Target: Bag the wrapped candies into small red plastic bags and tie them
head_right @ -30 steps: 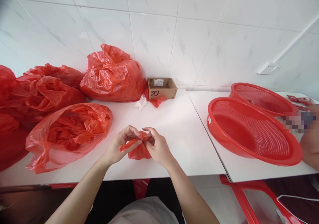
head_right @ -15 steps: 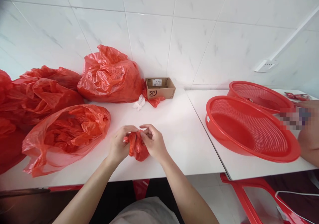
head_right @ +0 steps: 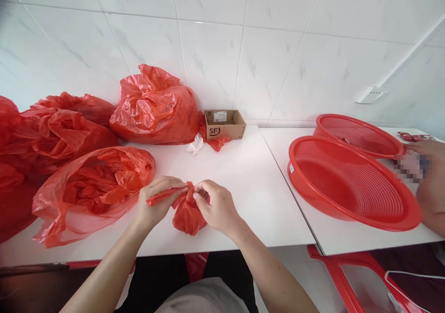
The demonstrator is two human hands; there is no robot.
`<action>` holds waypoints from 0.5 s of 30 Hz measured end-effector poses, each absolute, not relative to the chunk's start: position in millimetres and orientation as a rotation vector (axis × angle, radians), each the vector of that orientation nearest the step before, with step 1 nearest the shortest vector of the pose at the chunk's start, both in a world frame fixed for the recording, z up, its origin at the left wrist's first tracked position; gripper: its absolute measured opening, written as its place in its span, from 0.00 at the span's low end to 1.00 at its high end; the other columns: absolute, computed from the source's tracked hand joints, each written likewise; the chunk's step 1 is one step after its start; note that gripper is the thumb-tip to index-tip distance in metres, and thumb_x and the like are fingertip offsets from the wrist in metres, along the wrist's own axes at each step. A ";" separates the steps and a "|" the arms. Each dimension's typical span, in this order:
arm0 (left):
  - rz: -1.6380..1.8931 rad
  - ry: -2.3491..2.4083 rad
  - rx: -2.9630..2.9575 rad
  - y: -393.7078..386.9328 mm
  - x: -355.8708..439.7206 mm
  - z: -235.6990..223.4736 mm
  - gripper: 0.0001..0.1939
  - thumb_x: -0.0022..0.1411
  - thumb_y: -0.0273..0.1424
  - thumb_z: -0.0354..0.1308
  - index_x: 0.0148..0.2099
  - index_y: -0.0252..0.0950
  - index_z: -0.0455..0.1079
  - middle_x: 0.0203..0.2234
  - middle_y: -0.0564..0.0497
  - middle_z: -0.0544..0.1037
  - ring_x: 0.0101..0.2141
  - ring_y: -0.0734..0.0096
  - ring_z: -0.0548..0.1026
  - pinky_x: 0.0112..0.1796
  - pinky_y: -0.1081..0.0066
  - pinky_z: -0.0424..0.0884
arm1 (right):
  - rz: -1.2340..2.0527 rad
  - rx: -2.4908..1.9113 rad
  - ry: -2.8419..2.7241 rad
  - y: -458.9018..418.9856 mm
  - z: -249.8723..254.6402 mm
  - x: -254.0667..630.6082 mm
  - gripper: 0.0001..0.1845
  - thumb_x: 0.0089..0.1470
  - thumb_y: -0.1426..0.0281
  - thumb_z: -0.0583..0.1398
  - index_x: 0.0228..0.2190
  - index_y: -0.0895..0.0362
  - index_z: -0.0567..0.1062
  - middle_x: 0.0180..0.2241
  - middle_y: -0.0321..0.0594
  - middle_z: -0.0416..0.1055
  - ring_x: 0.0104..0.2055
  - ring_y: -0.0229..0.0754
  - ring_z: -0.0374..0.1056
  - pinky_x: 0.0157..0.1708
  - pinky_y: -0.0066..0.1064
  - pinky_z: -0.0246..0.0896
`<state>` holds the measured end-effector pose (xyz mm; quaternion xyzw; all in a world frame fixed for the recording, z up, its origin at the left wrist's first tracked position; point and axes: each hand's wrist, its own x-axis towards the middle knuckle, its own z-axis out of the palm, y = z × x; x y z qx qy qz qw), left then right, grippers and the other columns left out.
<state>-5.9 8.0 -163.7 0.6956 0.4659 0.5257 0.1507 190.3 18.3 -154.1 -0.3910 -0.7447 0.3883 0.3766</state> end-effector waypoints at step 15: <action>1.717 1.351 1.500 -42.1 -25.9 -75.6 0.15 0.60 0.45 0.61 0.34 0.38 0.76 0.28 0.51 0.79 0.29 0.68 0.77 0.31 0.66 0.76 | 1.047 -0.962 -1.910 -1.0 -144.0 216.6 0.07 0.62 0.64 0.55 0.37 0.52 0.72 0.33 0.37 0.71 0.34 0.39 0.66 0.36 0.32 0.62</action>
